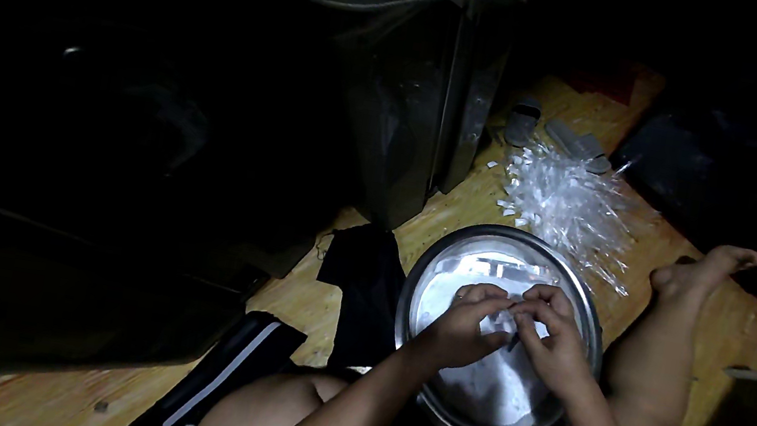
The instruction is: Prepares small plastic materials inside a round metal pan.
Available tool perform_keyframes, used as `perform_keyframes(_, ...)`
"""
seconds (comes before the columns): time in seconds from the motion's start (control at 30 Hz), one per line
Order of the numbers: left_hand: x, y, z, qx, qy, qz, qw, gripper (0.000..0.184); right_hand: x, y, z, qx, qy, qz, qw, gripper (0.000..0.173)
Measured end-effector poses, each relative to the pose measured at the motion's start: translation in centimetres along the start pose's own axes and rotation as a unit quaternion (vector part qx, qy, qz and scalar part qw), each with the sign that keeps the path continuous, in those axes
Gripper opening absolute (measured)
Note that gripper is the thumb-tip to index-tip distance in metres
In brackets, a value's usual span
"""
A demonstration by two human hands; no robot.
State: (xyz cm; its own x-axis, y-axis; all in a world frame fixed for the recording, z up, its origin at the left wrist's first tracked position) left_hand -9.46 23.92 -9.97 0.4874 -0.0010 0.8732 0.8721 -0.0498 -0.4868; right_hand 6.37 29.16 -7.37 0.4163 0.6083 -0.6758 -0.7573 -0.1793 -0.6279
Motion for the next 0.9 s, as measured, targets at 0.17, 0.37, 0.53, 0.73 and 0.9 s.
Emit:
perform_keyframes(0.17,0.7,0.2,-0.2,-0.04,0.074,-0.021,0.996,0.028,0.7,1.5,-0.6,-0.002,0.004,0.053,0.999,0.006)
perform_keyframes(0.37,0.4,0.6,-0.2,-0.048,0.083,-0.001,0.995,0.026,0.7,1.9,-0.6,0.001,0.004,0.083,0.997,0.007)
perform_keyframes(0.53,0.8,0.6,-0.3,-0.047,0.093,-0.002,0.994,0.026,0.3,2.0,-0.7,0.013,-0.002,0.085,0.996,0.002)
perform_keyframes(0.73,-0.1,1.7,-0.5,-0.072,0.109,0.088,0.988,0.03,-0.4,1.0,-0.1,0.041,0.018,0.142,0.989,0.003)
perform_keyframes(0.9,0.5,0.5,-0.2,-0.073,0.058,0.0,0.996,0.03,1.0,1.2,-0.7,0.039,0.035,0.125,0.991,0.009)
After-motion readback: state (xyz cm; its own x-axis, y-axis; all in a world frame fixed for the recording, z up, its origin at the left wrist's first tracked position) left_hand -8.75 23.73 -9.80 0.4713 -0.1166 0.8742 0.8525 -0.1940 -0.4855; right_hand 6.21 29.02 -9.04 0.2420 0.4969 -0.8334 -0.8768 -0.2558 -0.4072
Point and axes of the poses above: each hand's wrist, its own z-axis towards the middle knuckle, its own y-axis out of the palm, x = y × z, the point moved 9 cm from there along z, towards the middle knuckle, and after that the axes turned 10 degrees about -y, right-handed, at the moved point
